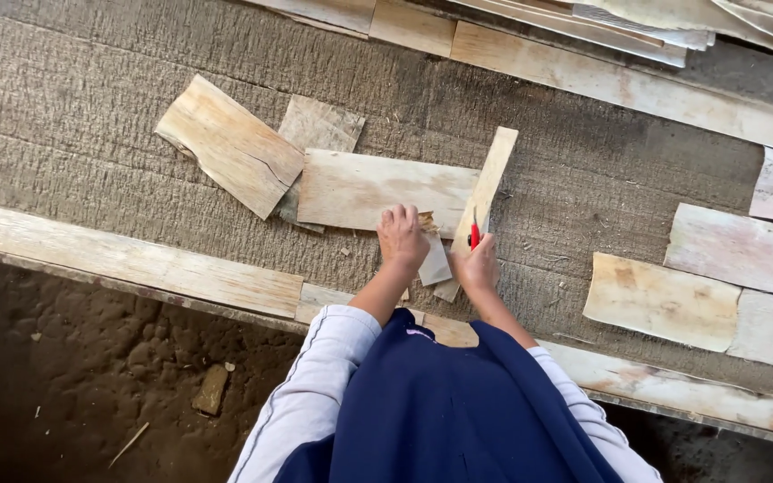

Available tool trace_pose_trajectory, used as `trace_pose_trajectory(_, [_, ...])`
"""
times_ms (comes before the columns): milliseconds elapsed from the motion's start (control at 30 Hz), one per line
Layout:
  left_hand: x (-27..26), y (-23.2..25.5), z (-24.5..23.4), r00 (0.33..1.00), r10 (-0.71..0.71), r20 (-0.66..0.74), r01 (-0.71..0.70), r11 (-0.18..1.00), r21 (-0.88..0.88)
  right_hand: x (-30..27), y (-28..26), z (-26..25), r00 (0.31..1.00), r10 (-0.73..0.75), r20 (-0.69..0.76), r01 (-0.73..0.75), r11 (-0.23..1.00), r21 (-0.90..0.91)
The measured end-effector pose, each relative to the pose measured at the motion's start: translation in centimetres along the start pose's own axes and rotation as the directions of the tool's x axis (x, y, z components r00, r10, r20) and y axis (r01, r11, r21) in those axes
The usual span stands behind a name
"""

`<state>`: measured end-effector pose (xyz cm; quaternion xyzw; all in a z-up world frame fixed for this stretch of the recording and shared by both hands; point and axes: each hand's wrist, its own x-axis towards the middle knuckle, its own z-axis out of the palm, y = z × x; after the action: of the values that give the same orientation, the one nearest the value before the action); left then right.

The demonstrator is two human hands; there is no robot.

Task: The person uses a red utility knife to cut thin bamboo strips on a workbench. They repeatedly position a strip, score it, and break it into smaller pieces, then place the cut pieces into a growing stack on the right side of the bench.

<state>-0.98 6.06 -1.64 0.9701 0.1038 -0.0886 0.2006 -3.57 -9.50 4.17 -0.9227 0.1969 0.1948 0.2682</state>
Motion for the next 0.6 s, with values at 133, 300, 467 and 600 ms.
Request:
trace_pose_trajectory(133, [0.6, -3.0, 0.6, 0.999, -0.019, -0.043, 0.018, 0.999, -0.026, 0.3, -1.3, 1.2, 0.939, -0.218, -0.266, 0.211, 0.976, -0.054])
trace_pose_trajectory(300, [0.9, -5.4, -0.9, 0.99, -0.065, -0.123, 0.045, 0.986, -0.162, -1.2, -5.1, 2.9, 0.951, -0.3, 0.078, 0.297, 0.954, 0.048])
trace_pose_trajectory(467, [0.9, -7.4, -1.8, 0.989, -0.017, -0.149, 0.001, 0.995, -0.103, 0.0, -4.6, 4.9, 0.913, -0.388, -0.129, 0.388, 0.921, -0.021])
trace_pose_trajectory(600, [0.9, -7.5, -1.2, 0.993, 0.018, -0.115, -0.037, 0.986, -0.163, -0.8, -6.0, 3.8, 0.946, -0.324, 0.006, 0.321, 0.941, 0.109])
